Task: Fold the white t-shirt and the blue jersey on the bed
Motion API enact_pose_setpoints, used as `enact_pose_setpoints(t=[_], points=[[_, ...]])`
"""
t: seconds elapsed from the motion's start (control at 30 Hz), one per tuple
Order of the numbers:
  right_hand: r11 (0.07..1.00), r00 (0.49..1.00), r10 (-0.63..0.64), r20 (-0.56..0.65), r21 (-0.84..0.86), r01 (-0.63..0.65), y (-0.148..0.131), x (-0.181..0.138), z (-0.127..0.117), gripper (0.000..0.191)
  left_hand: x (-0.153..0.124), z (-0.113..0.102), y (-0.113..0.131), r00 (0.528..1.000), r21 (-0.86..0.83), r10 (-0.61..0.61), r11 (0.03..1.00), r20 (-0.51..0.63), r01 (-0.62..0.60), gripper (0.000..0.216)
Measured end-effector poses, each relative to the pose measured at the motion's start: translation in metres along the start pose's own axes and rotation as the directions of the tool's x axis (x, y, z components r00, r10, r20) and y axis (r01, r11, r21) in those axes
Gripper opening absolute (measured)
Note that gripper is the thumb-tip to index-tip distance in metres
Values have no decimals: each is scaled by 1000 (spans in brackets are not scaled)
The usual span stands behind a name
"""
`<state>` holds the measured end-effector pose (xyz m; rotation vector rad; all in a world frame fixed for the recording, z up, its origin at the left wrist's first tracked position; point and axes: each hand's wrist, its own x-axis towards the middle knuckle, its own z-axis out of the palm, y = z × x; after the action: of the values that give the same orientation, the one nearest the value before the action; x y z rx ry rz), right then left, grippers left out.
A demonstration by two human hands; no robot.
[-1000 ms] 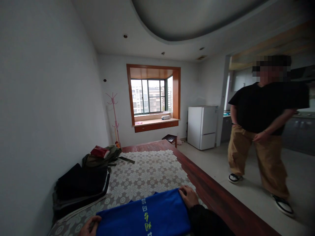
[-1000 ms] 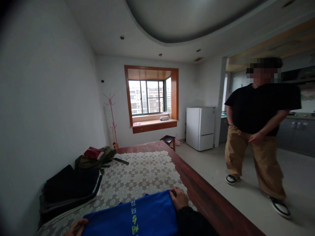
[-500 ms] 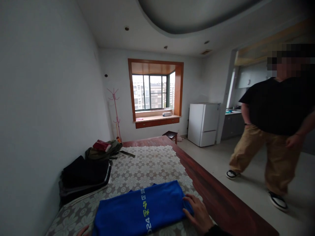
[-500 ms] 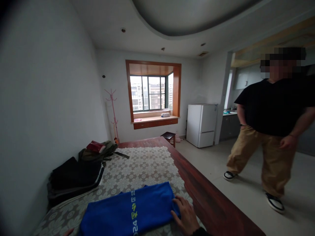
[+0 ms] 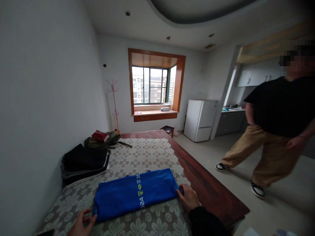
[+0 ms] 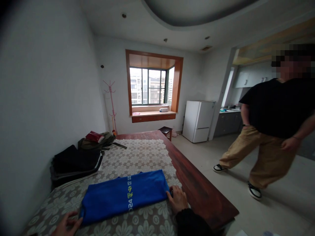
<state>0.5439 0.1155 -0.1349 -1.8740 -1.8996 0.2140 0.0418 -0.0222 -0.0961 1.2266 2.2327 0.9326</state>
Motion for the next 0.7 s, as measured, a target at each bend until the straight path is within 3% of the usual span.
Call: enact_pose_setpoints(t=[0.2, 0.43, 0.57, 0.7], points=[[996, 999, -45, 1, 72, 45, 11, 7, 3, 19, -1, 0, -8, 995, -82, 92, 992, -43, -95, 28], [987, 1000, -15, -18, 160, 18, 17, 7, 6, 18, -2, -7, 2, 992, 79, 122, 989, 16, -123, 20], [977, 1000, -14, -16, 212, 17, 21, 8, 8, 21, 0, -17, -9, 987, 115, 152, 981, 47, -157, 15], [988, 998, -9, -60, 153, 18, 19, 6, 5, 23, -5, -22, -11, 981, 142, 182, 971, 72, -191, 18]])
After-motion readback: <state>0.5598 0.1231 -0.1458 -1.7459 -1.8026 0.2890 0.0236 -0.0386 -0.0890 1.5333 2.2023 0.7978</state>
